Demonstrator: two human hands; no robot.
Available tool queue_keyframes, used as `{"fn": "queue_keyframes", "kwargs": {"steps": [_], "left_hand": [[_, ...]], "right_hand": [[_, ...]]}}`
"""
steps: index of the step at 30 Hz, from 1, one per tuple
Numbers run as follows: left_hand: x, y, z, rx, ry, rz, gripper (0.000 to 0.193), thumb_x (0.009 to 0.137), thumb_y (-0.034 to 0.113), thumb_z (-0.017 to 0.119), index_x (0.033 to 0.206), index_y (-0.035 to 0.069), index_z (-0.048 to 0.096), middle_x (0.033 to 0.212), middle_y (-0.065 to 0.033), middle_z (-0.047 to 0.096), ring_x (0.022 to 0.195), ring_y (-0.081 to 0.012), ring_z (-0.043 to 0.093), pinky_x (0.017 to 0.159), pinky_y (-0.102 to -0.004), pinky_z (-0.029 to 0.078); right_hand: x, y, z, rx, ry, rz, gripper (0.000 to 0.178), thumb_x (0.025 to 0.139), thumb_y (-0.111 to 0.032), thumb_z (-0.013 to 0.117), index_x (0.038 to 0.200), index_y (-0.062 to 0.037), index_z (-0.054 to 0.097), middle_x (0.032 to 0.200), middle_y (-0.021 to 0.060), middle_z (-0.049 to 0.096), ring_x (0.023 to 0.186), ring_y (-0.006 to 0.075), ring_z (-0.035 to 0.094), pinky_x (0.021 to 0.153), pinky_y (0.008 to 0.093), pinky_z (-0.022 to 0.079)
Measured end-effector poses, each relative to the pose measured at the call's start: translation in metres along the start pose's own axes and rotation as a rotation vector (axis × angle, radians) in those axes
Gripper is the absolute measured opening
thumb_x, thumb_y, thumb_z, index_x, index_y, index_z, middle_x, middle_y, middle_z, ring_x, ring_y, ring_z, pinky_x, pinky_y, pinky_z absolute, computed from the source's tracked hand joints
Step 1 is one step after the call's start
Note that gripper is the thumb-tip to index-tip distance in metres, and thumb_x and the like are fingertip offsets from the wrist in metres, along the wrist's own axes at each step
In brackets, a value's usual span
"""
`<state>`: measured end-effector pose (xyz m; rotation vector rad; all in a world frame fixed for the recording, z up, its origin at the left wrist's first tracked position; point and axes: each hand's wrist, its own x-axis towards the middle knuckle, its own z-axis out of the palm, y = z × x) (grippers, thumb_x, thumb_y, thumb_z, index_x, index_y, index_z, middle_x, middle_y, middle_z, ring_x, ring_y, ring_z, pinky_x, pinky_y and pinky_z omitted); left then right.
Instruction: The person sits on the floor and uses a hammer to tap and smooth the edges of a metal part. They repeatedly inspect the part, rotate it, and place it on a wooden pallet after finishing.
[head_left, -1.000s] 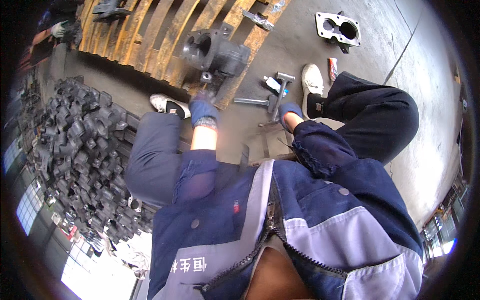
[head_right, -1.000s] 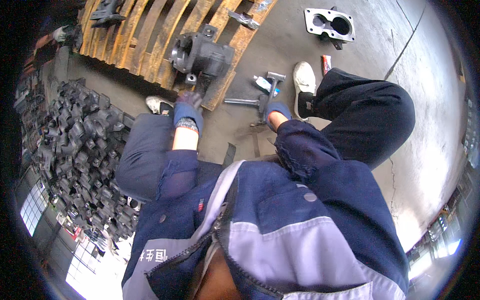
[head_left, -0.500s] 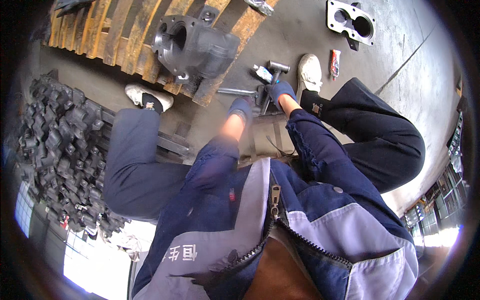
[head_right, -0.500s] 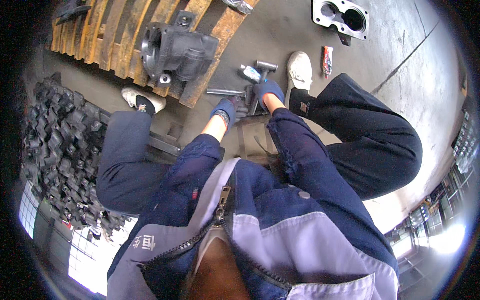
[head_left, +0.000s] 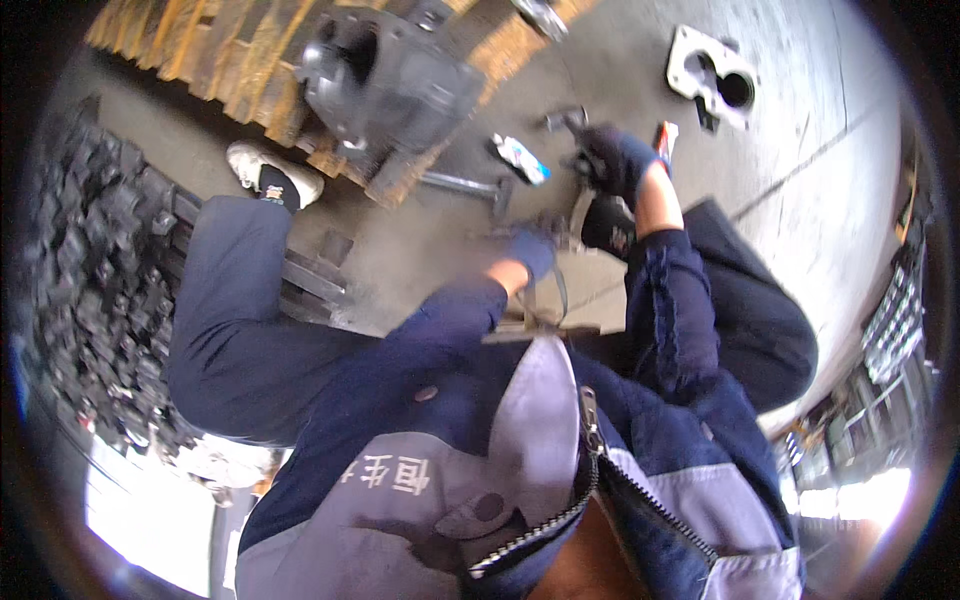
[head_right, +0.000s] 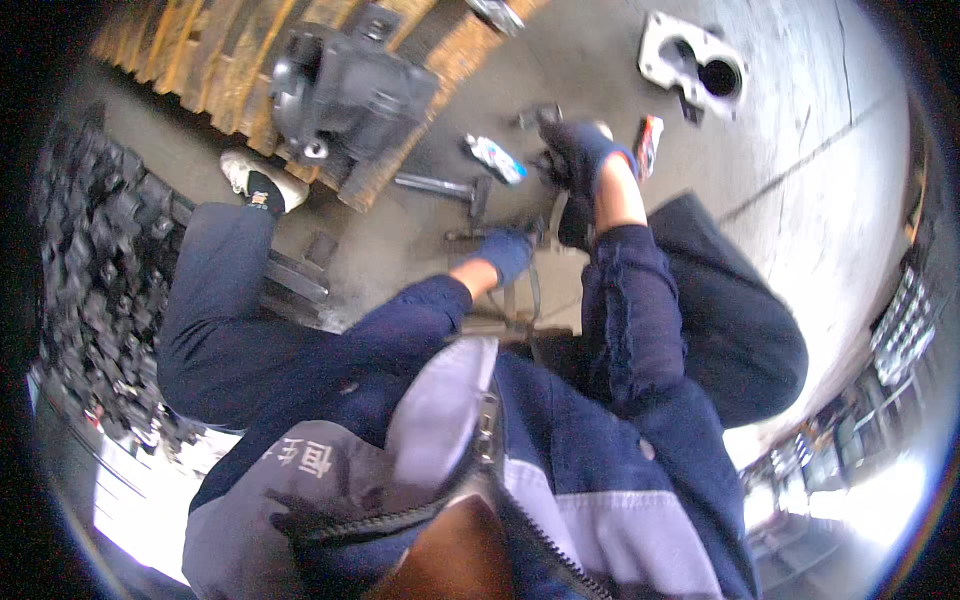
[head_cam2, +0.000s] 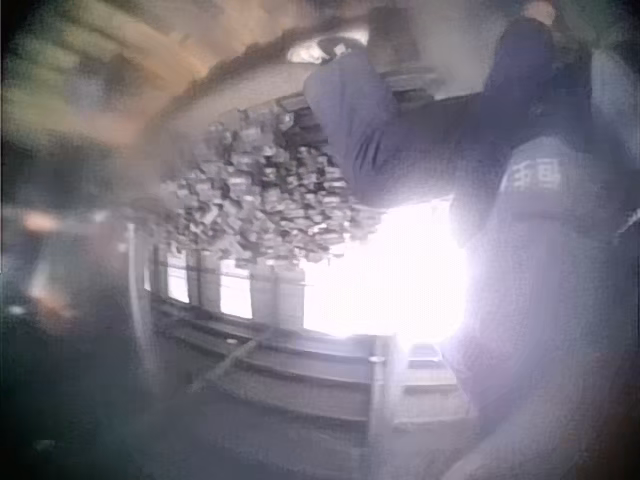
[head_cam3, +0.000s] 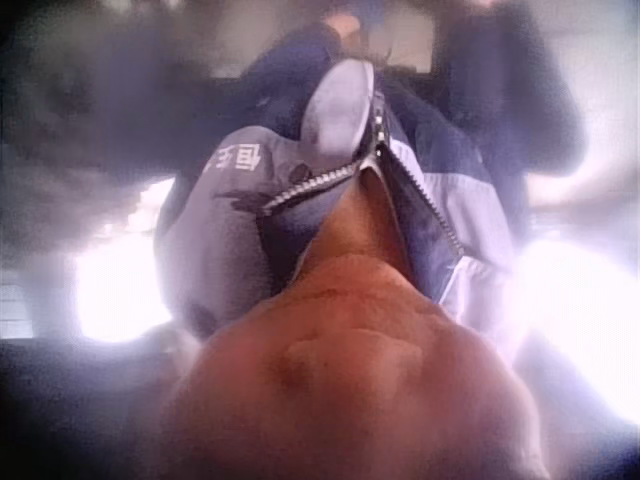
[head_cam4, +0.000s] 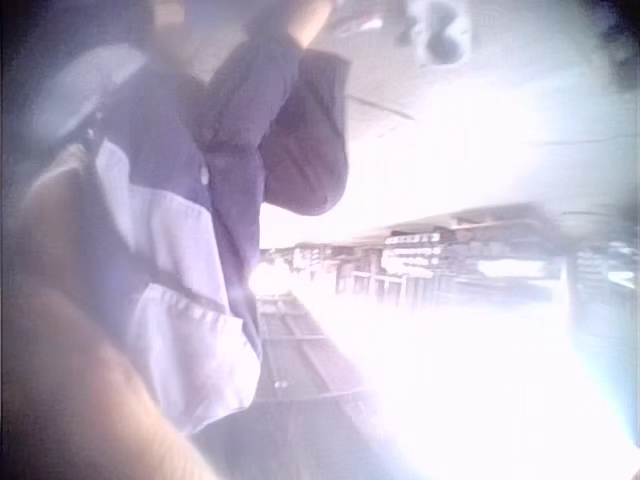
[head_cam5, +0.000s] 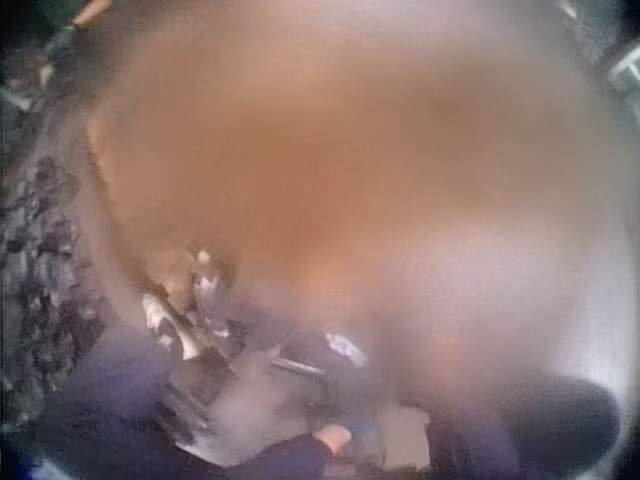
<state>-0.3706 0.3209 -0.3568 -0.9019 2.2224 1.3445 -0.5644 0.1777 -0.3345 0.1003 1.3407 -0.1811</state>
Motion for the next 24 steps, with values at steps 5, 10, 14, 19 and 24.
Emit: {"fn": "queue_keyframes", "kwargs": {"steps": [5, 10, 14, 19, 24], "left_hand": [[0.009, -0.003, 0.015, 0.202, 0.032, -0.028, 0.028, 0.083, 0.016, 0.050, 0.098, 0.007, 0.072, 0.113, -0.0148, 0.066, 0.105, -0.0330, 0.061, 0.091, -0.0506, 0.045], [0.024, -0.019, 0.064, 0.279, 0.237, 0.031, 0.026, 0.086, 0.021, 0.051, 0.097, 0.011, 0.072, 0.107, -0.0111, 0.068, 0.100, -0.0307, 0.063, 0.089, -0.0529, 0.044], [-0.007, 0.012, -0.089, -0.081, 0.219, -0.175, 0.029, 0.087, 0.025, 0.053, 0.109, 0.016, 0.069, 0.109, -0.0128, 0.068, 0.106, -0.0299, 0.062, 0.093, -0.0429, 0.045], [-0.040, -0.006, -0.104, -0.181, -0.100, -0.111, 0.031, 0.083, 0.020, 0.059, 0.112, 0.012, 0.065, 0.107, -0.0146, 0.068, 0.099, -0.0338, 0.064, 0.083, -0.0373, 0.050], [-0.150, -0.017, -0.240, -0.850, 0.043, 0.048, 0.035, 0.081, 0.029, 0.071, 0.107, 0.007, 0.064, 0.097, -0.0100, 0.069, 0.089, -0.0215, 0.065, 0.080, -0.0357, 0.051]], "right_hand": [[-0.020, 0.002, 0.024, -0.007, 0.072, 0.061, 0.023, 0.094, -0.028, 0.044, 0.088, -0.0121, 0.059, 0.061, -0.0002, 0.053, 0.053, 0.0141, 0.053, 0.045, 0.0282, 0.039], [-0.052, -0.016, 0.057, -0.022, 0.243, 0.031, 0.015, 0.090, -0.020, 0.048, 0.082, -0.0098, 0.057, 0.057, -0.0004, 0.051, 0.042, 0.0143, 0.045, 0.040, 0.0275, 0.036], [0.013, 0.026, 0.003, -0.073, -0.074, -0.459, 0.018, 0.090, -0.023, 0.050, 0.079, -0.0115, 0.059, 0.057, -0.0022, 0.051, 0.042, 0.0139, 0.045, 0.039, 0.0262, 0.035], [-0.014, 0.019, 0.032, 0.573, -0.144, 0.103, 0.033, 0.093, -0.043, 0.054, 0.097, -0.0097, 0.058, 0.045, -0.0088, 0.039, 0.039, 0.0116, 0.042, 0.031, 0.0250, 0.032], [-0.038, 0.021, 0.079, 0.338, 0.198, -0.167, 0.039, 0.094, -0.047, 0.052, 0.100, -0.0091, 0.059, 0.062, -0.0045, 0.052, 0.049, 0.0107, 0.047, 0.044, 0.0278, 0.038]]}}
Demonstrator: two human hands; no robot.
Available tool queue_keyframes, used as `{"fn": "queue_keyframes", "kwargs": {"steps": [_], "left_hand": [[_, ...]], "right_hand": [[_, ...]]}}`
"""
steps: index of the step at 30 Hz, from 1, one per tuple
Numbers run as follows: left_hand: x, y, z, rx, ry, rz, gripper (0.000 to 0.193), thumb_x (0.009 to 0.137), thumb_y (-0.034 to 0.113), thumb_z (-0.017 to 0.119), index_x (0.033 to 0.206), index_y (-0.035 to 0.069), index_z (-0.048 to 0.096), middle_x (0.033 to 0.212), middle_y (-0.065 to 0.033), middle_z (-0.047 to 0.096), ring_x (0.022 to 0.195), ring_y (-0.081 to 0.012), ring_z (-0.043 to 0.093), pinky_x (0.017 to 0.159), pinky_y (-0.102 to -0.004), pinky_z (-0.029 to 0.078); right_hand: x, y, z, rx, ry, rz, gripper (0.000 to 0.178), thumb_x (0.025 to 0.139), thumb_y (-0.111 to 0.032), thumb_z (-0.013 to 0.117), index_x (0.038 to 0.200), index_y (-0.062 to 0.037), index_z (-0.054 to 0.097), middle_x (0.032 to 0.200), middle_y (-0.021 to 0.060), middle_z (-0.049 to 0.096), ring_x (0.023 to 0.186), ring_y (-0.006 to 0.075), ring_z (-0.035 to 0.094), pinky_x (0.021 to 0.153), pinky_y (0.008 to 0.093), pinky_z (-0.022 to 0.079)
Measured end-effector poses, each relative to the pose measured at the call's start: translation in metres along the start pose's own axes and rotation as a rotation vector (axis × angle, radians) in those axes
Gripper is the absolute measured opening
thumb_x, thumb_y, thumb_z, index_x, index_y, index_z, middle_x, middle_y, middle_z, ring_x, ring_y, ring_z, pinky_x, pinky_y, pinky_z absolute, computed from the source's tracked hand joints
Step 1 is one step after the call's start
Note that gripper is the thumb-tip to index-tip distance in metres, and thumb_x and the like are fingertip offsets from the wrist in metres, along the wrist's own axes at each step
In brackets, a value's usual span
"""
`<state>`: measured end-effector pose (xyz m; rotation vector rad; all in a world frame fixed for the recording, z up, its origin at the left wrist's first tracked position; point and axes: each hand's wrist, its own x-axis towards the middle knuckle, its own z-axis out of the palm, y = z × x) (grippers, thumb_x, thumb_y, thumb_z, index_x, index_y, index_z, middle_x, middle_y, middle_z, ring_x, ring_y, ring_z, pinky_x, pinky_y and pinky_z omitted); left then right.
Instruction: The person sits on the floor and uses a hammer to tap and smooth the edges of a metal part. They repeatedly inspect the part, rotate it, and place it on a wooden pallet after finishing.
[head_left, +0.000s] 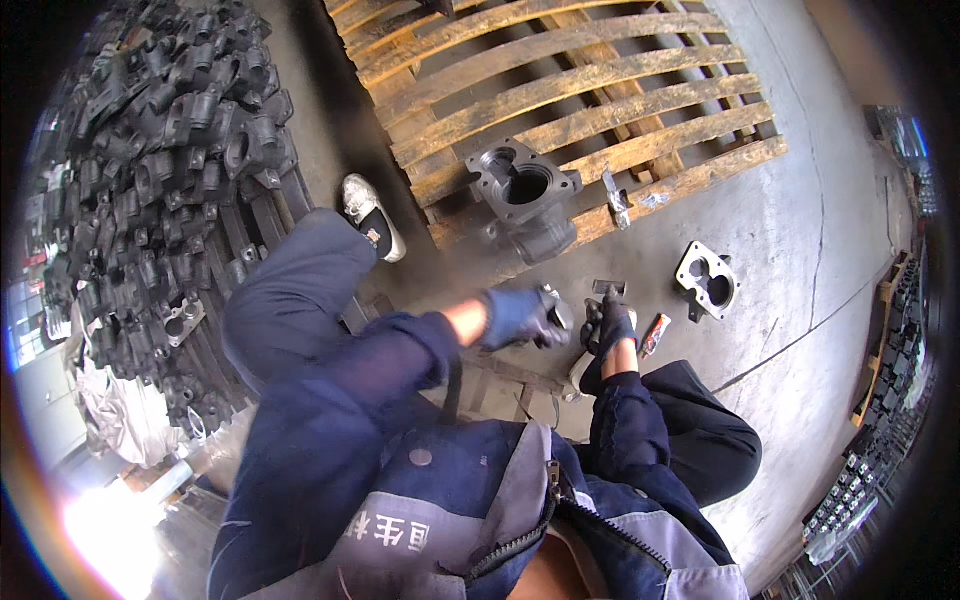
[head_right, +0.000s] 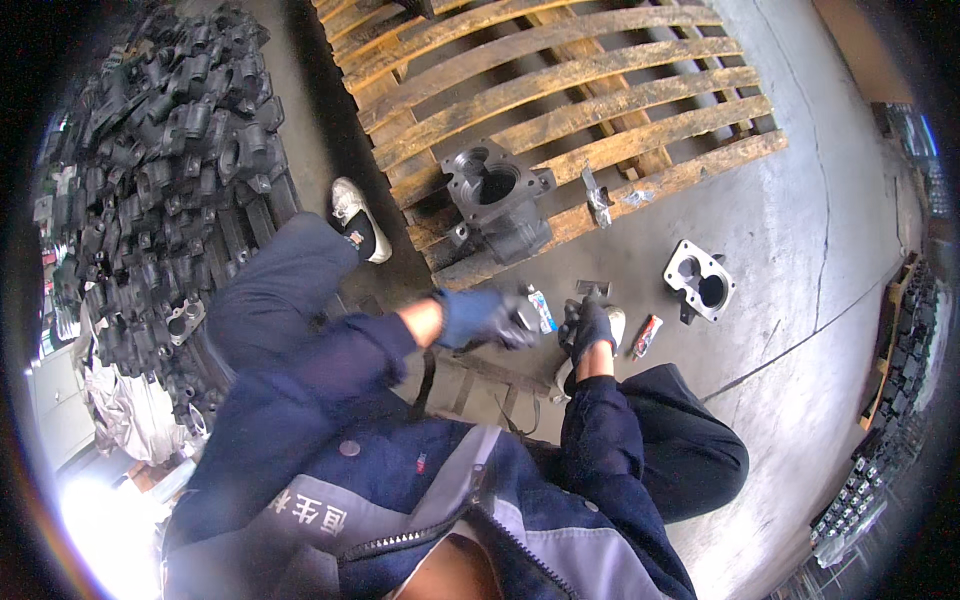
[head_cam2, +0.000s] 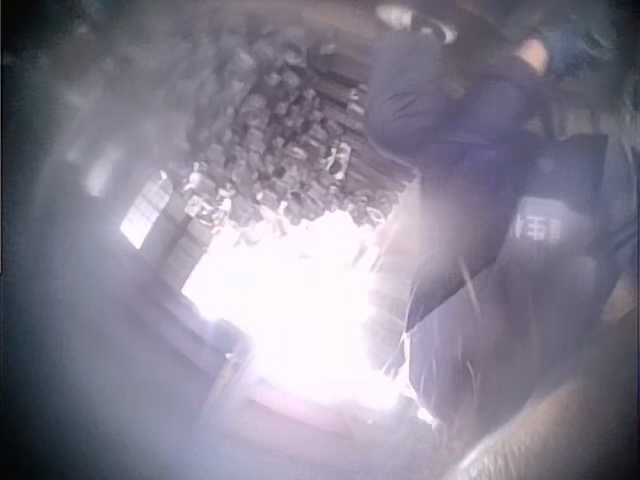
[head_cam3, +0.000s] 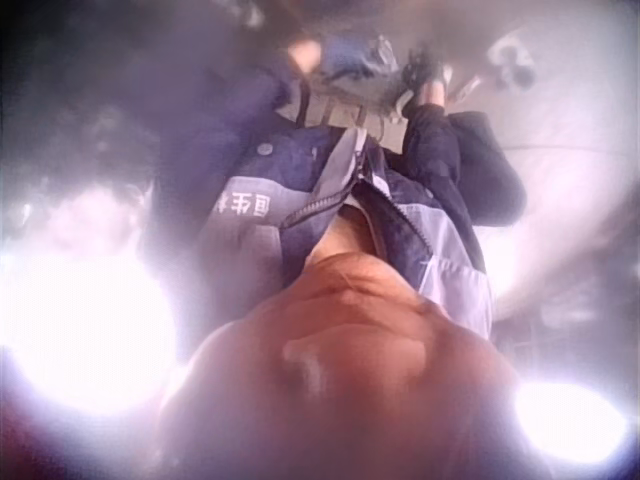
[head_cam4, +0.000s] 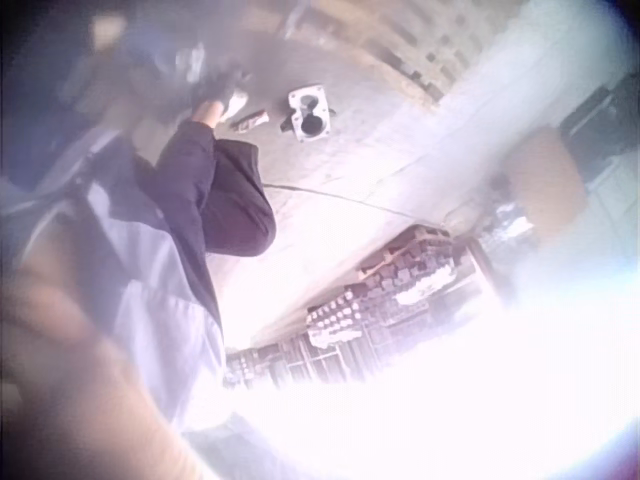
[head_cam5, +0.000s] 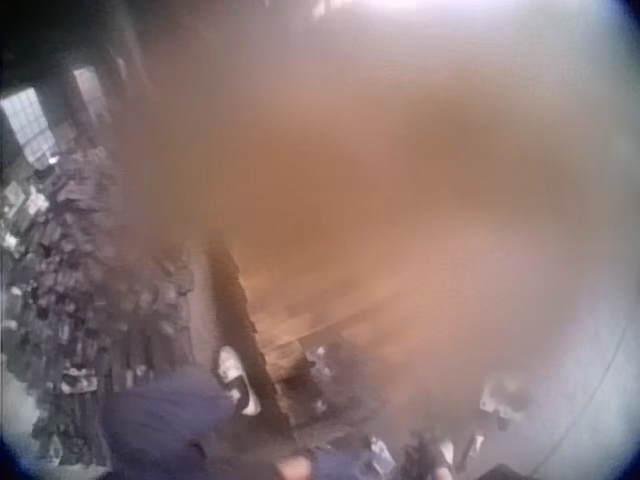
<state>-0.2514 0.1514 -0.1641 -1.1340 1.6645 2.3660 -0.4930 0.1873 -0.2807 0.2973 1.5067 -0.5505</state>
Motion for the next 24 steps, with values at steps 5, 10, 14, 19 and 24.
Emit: {"fn": "queue_keyframes", "kwargs": {"steps": [5, 10, 14, 19, 24], "left_hand": [[-0.078, 0.076, -0.112, -0.517, 0.107, 0.820, 0.029, 0.087, 0.028, 0.065, 0.107, 0.008, 0.062, 0.117, -0.0136, 0.060, 0.106, -0.0229, 0.059, 0.091, -0.0409, 0.050], [-0.052, 0.014, -0.193, -0.875, 0.617, 0.806, 0.033, 0.089, 0.034, 0.059, 0.112, 0.011, 0.059, 0.122, -0.0074, 0.058, 0.113, -0.0238, 0.054, 0.097, -0.0460, 0.044], [-0.028, -0.011, -0.199, -0.881, 0.723, 0.646, 0.037, 0.086, 0.040, 0.063, 0.109, 0.012, 0.062, 0.117, -0.0068, 0.060, 0.114, -0.0216, 0.052, 0.091, -0.0426, 0.046], [-0.037, 0.008, -0.186, -0.681, 0.739, 0.559, 0.028, 0.090, 0.032, 0.061, 0.108, 0.011, 0.062, 0.103, -0.0017, 0.065, 0.090, -0.0149, 0.058, 0.078, -0.0293, 0.048], [-0.020, 0.002, -0.193, -0.231, 0.845, 0.601, 0.024, 0.092, 0.028, 0.064, 0.109, 0.011, 0.064, 0.094, 0.0030, 0.064, 0.076, -0.0102, 0.055, 0.070, -0.0265, 0.048]], "right_hand": [[-0.119, -0.010, 0.015, -0.174, -0.083, -0.512, 0.047, 0.094, -0.045, 0.054, 0.113, -0.0027, 0.057, 0.073, 0.0025, 0.053, 0.051, 0.0104, 0.047, 0.048, 0.0297, 0.043], [-0.204, 0.013, 0.059, -0.246, -0.251, -0.648, 0.030, 0.098, -0.028, 0.050, 0.116, -0.0038, 0.054, 0.076, 0.0013, 0.054, 0.054, 0.0083, 0.047, 0.054, 0.0245, 0.045], [-0.236, 0.033, 0.065, -0.342, -0.242, -0.624, 0.030, 0.097, -0.025, 0.050, 0.117, -0.0022, 0.051, 0.074, 0.0041, 0.053, 0.051, 0.0116, 0.049, 0.045, 0.0265, 0.044], [-0.241, 0.055, 0.072, -0.396, -0.214, -0.648, 0.027, 0.097, -0.024, 0.050, 0.113, -0.0029, 0.053, 0.068, 0.0032, 0.050, 0.045, 0.0099, 0.045, 0.039, 0.0230, 0.036], [-0.246, 0.066, 0.092, -0.434, -0.203, -0.657, 0.026, 0.096, -0.024, 0.051, 0.110, -0.0028, 0.055, 0.069, 0.0030, 0.052, 0.046, 0.0094, 0.046, 0.042, 0.0221, 0.037]]}}
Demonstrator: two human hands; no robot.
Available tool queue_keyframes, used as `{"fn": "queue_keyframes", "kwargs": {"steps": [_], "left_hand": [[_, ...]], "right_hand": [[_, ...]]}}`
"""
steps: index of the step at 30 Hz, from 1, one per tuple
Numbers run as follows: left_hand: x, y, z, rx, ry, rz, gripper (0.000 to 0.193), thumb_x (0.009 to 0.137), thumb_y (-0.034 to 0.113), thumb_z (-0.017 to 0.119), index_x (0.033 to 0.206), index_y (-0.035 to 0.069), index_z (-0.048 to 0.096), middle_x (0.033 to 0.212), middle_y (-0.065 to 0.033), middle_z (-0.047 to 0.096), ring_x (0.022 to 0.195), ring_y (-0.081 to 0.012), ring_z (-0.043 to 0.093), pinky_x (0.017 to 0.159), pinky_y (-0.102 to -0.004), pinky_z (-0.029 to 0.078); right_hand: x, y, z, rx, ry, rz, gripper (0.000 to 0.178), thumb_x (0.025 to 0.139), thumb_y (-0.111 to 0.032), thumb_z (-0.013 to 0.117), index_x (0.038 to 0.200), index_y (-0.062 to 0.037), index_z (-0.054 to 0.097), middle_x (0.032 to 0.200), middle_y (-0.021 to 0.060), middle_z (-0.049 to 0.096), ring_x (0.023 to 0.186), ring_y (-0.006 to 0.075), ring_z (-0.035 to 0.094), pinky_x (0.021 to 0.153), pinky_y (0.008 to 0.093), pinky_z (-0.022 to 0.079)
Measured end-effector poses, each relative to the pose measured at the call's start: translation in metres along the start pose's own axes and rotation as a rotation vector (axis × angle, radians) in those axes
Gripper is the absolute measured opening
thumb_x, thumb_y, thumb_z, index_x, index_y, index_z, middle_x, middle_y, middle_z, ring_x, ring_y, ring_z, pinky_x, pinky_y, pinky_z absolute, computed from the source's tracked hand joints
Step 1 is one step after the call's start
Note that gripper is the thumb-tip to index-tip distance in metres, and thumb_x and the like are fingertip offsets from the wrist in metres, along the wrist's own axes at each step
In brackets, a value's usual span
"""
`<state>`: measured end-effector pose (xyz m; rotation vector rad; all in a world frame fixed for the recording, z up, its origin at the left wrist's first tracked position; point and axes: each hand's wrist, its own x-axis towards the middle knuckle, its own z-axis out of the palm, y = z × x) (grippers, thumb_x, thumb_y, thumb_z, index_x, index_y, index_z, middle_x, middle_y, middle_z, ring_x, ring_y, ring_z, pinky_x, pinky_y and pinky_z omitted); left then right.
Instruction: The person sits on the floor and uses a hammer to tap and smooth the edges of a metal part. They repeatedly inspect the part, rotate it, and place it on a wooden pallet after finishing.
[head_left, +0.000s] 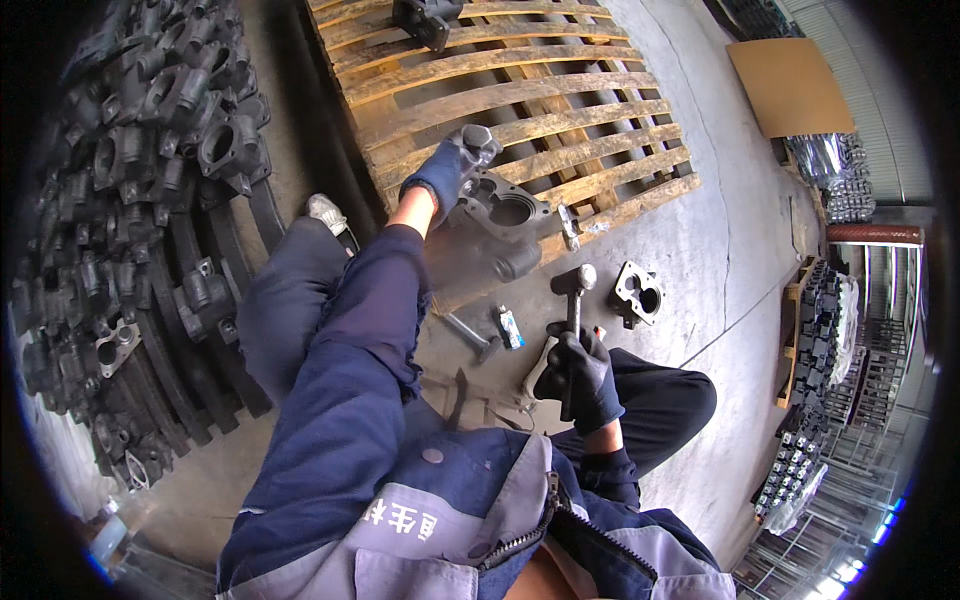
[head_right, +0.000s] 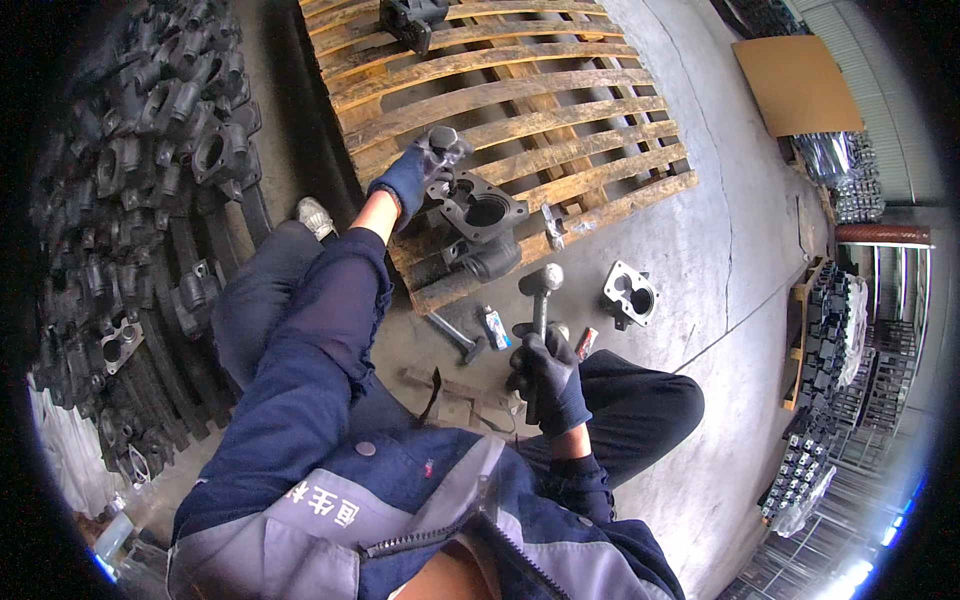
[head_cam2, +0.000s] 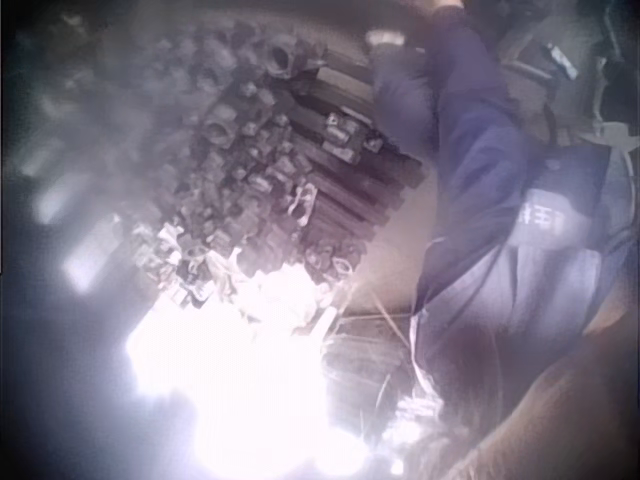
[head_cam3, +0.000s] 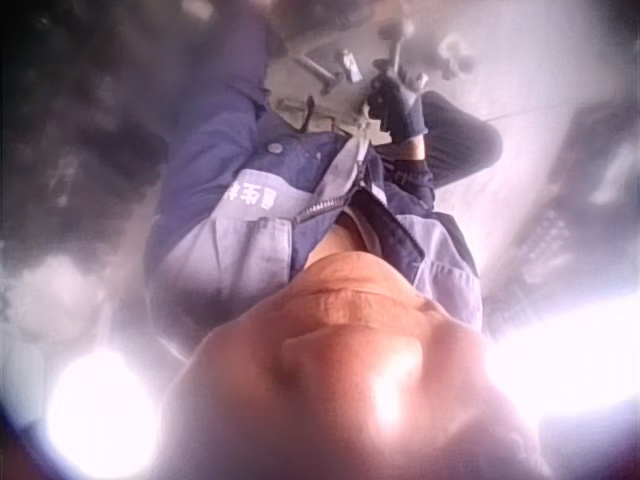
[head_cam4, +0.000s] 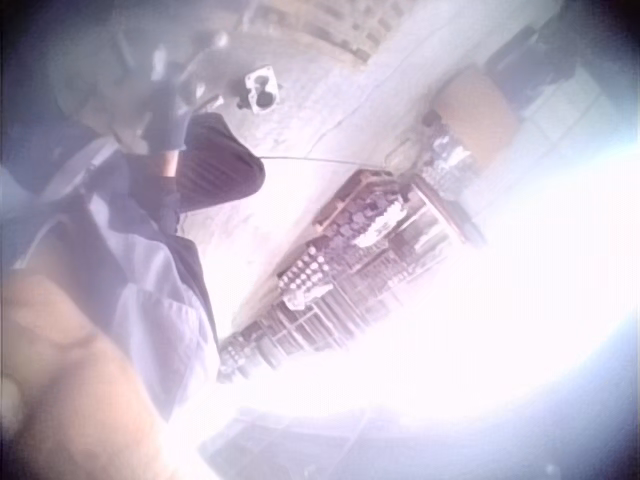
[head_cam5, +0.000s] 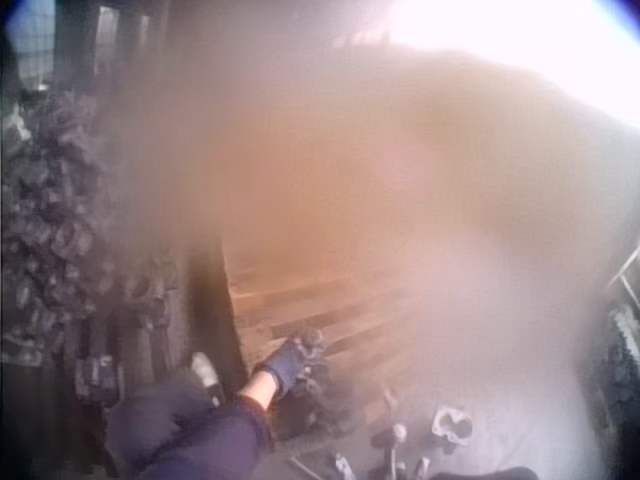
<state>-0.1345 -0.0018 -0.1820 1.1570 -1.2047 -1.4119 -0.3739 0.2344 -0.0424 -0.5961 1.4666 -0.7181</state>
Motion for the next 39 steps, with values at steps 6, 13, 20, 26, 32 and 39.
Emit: {"fn": "queue_keyframes", "kwargs": {"steps": [6, 13, 20, 26, 32, 39], "left_hand": [[0.022, -0.016, -0.003, 0.038, -0.076, -0.069, 0.022, 0.090, 0.015, 0.065, 0.110, 0.007, 0.063, 0.094, 0.0004, 0.066, 0.081, -0.0101, 0.057, 0.071, -0.0271, 0.048], [0.037, -0.011, 0.013, 0.419, 0.180, 0.052, 0.026, 0.073, -0.001, 0.071, 0.098, 0.003, 0.066, 0.088, -0.0040, 0.067, 0.079, -0.0128, 0.060, 0.070, -0.0282, 0.052], [0.035, -0.006, 0.008, 0.355, -0.045, 0.134, 0.026, 0.081, -0.009, 0.059, 0.105, 0.001, 0.061, 0.095, -0.0082, 0.068, 0.084, -0.0158, 0.062, 0.074, -0.0274, 0.052], [0.014, 0.027, 0.009, 0.211, -0.275, 0.057, 0.030, 0.079, -0.006, 0.055, 0.108, 0.003, 0.060, 0.094, -0.0044, 0.065, 0.072, -0.0109, 0.053, 0.065, -0.0228, 0.045], [0.020, 0.007, 0.006, 0.031, -0.312, -0.060, 0.034, 0.077, -0.006, 0.055, 0.109, 0.006, 0.061, 0.089, -0.0019, 0.063, 0.069, -0.0101, 0.049, 0.063, -0.0219, 0.041], [0.019, 0.006, 0.009, 0.310, -0.291, 0.025, 0.031, 0.081, -0.004, 0.058, 0.109, 0.008, 0.062, 0.091, -0.0015, 0.064, 0.075, -0.0123, 0.052, 0.068, -0.0247, 0.045]], "right_hand": [[-0.001, -0.003, 0.011, -0.012, -0.019, -0.002, 0.027, 0.095, -0.023, 0.051, 0.113, -0.0025, 0.054, 0.069, 0.0037, 0.052, 0.047, 0.0105, 0.047, 0.043, 0.0230, 0.039], [-0.006, -0.014, 0.020, -0.025, 0.027, 0.038, 0.027, 0.096, -0.020, 0.050, 0.114, -0.0007, 0.055, 0.069, 0.0034, 0.051, 0.050, 0.0101, 0.047, 0.046, 0.0228, 0.039], [-0.004, -0.015, 0.019, -0.045, 0.021, 0.001, 0.027, 0.095, -0.022, 0.050, 0.113, -0.0016, 0.054, 0.069, 0.0043, 0.051, 0.049, 0.0110, 0.047, 0.044, 0.0236, 0.039], [-0.002, -0.013, 0.021, 0.013, 0.003, 0.024, 0.028, 0.095, -0.022, 0.052, 0.113, -0.0007, 0.054, 0.070, 0.0053, 0.051, 0.050, 0.0125, 0.048, 0.046, 0.0253, 0.043], [-0.003, -0.020, 0.026, -0.014, -0.004, 0.015, 0.028, 0.094, -0.022, 0.053, 0.112, -0.0004, 0.054, 0.070, 0.0056, 0.051, 0.051, 0.0128, 0.049, 0.047, 0.0260, 0.045], [-0.002, -0.031, 0.039, -0.049, 0.033, -0.001, 0.031, 0.096, -0.023, 0.049, 0.115, 0.0014, 0.054, 0.068, 0.0028, 0.051, 0.051, 0.0097, 0.047, 0.047, 0.0224, 0.040]]}}
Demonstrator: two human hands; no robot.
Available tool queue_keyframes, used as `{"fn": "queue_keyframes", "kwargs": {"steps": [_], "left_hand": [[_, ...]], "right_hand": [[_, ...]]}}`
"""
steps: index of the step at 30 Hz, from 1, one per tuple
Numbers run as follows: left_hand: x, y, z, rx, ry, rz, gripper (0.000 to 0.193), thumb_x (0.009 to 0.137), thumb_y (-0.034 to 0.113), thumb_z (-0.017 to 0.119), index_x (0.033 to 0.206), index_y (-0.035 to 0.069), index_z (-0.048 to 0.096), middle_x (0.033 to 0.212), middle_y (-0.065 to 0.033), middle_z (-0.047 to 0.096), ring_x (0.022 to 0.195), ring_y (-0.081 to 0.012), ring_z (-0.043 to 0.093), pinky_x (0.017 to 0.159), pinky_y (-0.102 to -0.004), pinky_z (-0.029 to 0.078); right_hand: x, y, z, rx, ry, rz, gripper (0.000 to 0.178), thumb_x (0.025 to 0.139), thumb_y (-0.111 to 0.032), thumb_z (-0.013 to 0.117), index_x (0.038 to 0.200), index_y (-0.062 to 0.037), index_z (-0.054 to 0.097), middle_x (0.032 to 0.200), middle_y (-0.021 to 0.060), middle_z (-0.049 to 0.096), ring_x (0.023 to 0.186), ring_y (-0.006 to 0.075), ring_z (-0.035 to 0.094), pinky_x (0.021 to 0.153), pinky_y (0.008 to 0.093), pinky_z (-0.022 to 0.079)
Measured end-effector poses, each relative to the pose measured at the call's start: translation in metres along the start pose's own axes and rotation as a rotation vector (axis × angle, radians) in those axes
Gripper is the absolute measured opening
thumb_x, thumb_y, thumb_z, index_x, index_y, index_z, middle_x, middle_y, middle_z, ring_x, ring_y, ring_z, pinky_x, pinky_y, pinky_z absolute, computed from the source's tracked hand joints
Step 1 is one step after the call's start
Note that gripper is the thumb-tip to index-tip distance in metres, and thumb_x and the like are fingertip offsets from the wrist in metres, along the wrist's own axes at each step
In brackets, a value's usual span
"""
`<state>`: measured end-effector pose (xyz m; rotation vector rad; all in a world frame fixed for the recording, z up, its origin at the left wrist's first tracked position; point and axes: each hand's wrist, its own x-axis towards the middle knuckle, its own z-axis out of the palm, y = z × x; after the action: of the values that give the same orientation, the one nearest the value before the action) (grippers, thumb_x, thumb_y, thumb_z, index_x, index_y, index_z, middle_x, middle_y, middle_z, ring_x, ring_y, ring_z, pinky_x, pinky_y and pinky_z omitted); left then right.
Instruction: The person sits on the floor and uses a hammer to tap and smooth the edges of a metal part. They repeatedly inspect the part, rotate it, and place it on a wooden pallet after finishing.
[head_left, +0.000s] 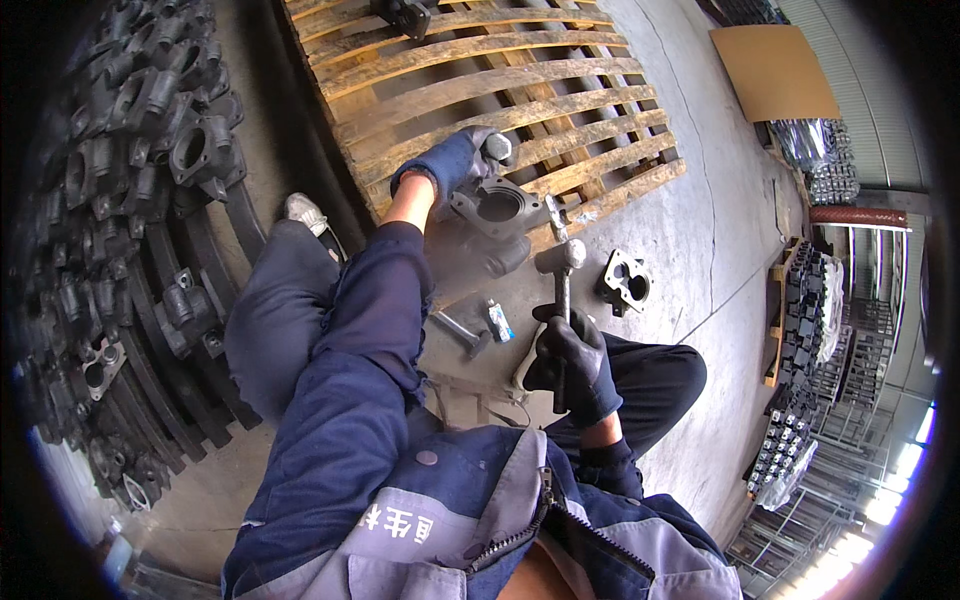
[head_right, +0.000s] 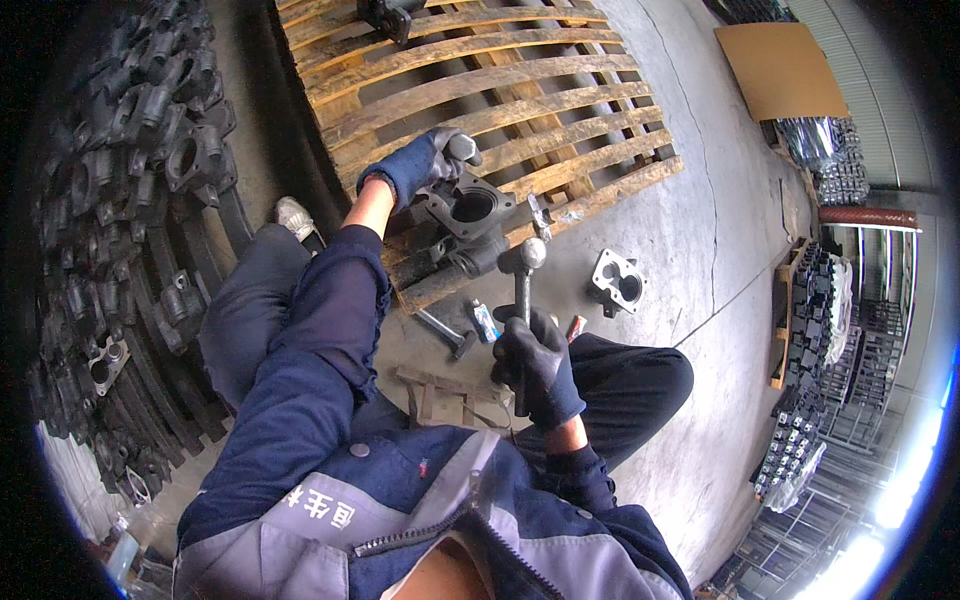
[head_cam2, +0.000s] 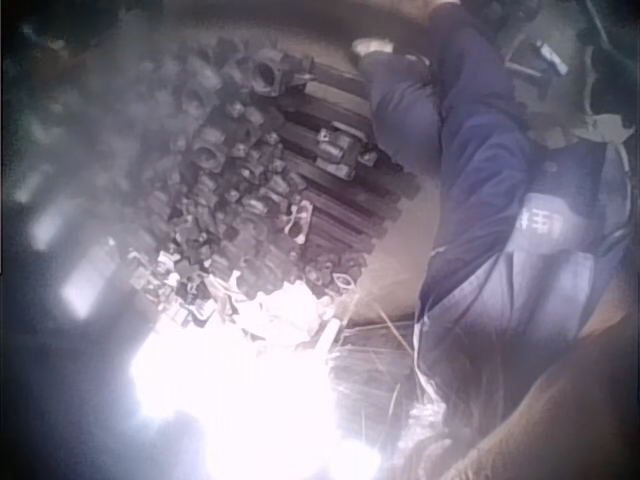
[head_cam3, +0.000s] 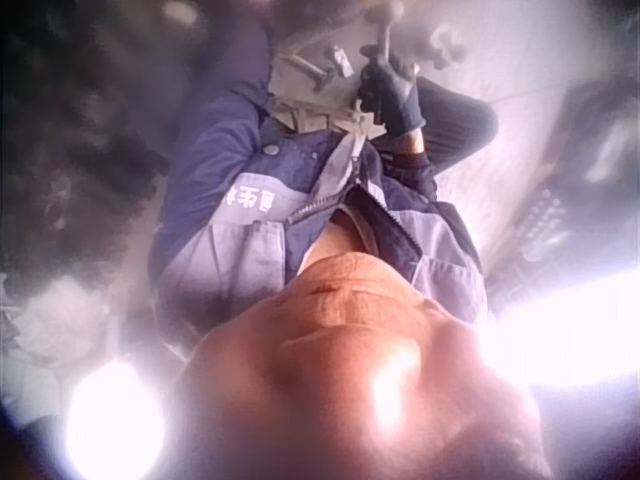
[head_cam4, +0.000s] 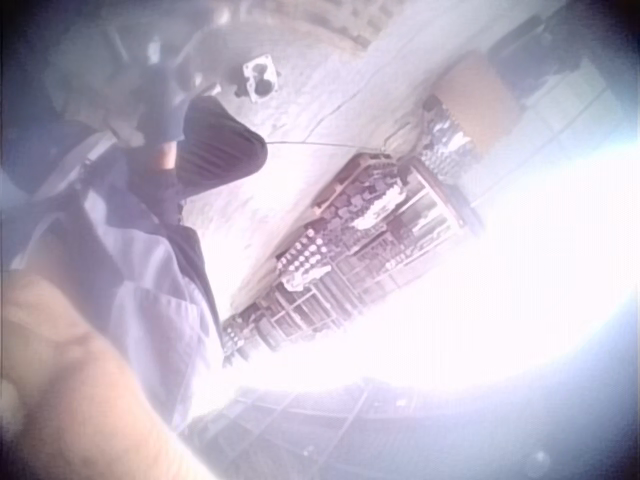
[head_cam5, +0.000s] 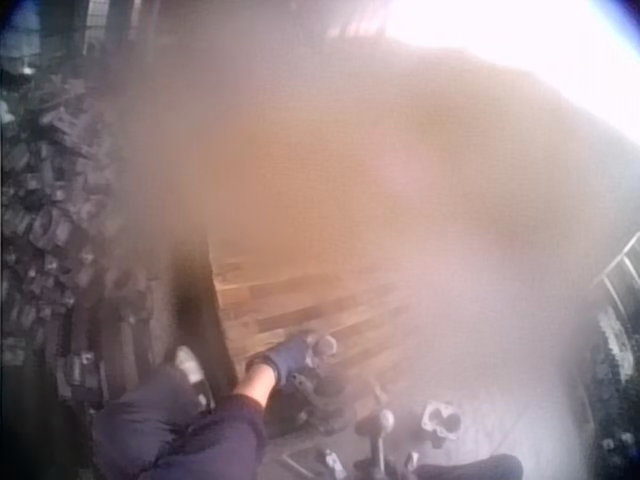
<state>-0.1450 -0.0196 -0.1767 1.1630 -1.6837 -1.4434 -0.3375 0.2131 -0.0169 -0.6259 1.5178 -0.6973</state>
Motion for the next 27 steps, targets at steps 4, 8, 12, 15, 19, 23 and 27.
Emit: {"fn": "queue_keyframes", "kwargs": {"steps": [4, 8, 12, 15, 19, 23, 27], "left_hand": [[-0.005, 0.015, -0.001, 0.021, -0.008, -0.002, 0.031, 0.081, -0.003, 0.060, 0.110, 0.008, 0.062, 0.093, -0.0022, 0.065, 0.078, -0.0128, 0.055, 0.070, -0.0243, 0.046], [-0.005, 0.020, -0.001, 0.039, -0.005, 0.019, 0.031, 0.080, -0.002, 0.062, 0.110, 0.007, 0.062, 0.093, -0.0033, 0.065, 0.081, -0.0131, 0.056, 0.074, -0.0258, 0.047], [-0.001, 0.007, 0.002, 0.121, 0.075, 0.114, 0.031, 0.079, 0.000, 0.064, 0.109, 0.007, 0.062, 0.092, -0.0038, 0.065, 0.083, -0.0138, 0.056, 0.077, -0.0280, 0.048], [0.000, 0.009, 0.002, 0.149, 0.070, 0.045, 0.031, 0.078, 0.001, 0.064, 0.108, 0.007, 0.062, 0.092, -0.0046, 0.066, 0.084, -0.0148, 0.058, 0.078, -0.0285, 0.049], [0.000, 0.010, -0.001, -0.083, -0.018, 0.045, 0.026, 0.079, 0.002, 0.064, 0.105, 0.007, 0.063, 0.091, -0.0050, 0.066, 0.082, -0.0159, 0.059, 0.076, -0.0279, 0.049], [0.002, 0.015, -0.002, -0.009, 0.010, -0.031, 0.021, 0.080, 0.005, 0.064, 0.101, 0.007, 0.064, 0.090, -0.0045, 0.067, 0.079, -0.0171, 0.060, 0.073, -0.0287, 0.051], [0.044, -0.093, 0.003, -0.007, 0.212, 0.183, 0.018, 0.081, 0.007, 0.061, 0.099, 0.005, 0.064, 0.089, -0.0059, 0.068, 0.079, -0.0197, 0.062, 0.075, -0.0306, 0.052]], "right_hand": [[0.003, -0.001, -0.002, -0.043, 0.000, -0.016, 0.028, 0.095, -0.027, 0.051, 0.105, -0.0006, 0.053, 0.071, 0.0046, 0.053, 0.052, 0.0116, 0.050, 0.048, 0.0242, 0.043], [0.003, 0.000, 0.000, -0.062, -0.008, -0.033, 0.036, 0.098, -0.030, 0.044, 0.114, 0.0007, 0.055, 0.068, 0.0022, 0.051, 0.052, 0.0095, 0.047, 0.047, 0.0228, 0.040], [0.004, -0.001, 0.001, -0.030, -0.027, -0.037, 0.032, 0.097, -0.031, 0.047, 0.108, -0.0011, 0.053, 0.069, 0.0032, 0.051, 0.052, 0.0104, 0.049, 0.048, 0.0237, 0.041], [0.006, 0.000, 0.000, -0.011, -0.039, -0.037, 0.028, 0.096, -0.030, 0.050, 0.101, -0.0027, 0.052, 0.069, 0.0041, 0.052, 0.052, 0.0112, 0.050, 0.048, 0.0245, 0.042], [0.009, 0.003, 0.000, -0.023, -0.016, -0.021, 0.036, 0.099, -0.030, 0.045, 0.116, 0.0007, 0.054, 0.068, 0.0026, 0.052, 0.051, 0.0098, 0.048, 0.046, 0.0232, 0.040], [0.011, 0.001, 0.001, 0.012, -0.013, 0.007, 0.035, 0.099, -0.029, 0.046, 0.116, 0.0004, 0.054, 0.068, 0.0027, 0.052, 0.050, 0.0101, 0.048, 0.045, 0.0236, 0.041], [0.018, -0.002, 0.013, -0.019, -0.061, 0.013, 0.033, 0.098, -0.029, 0.048, 0.113, -0.0002, 0.055, 0.068, 0.0033, 0.052, 0.049, 0.0107, 0.048, 0.044, 0.0240, 0.041]]}}
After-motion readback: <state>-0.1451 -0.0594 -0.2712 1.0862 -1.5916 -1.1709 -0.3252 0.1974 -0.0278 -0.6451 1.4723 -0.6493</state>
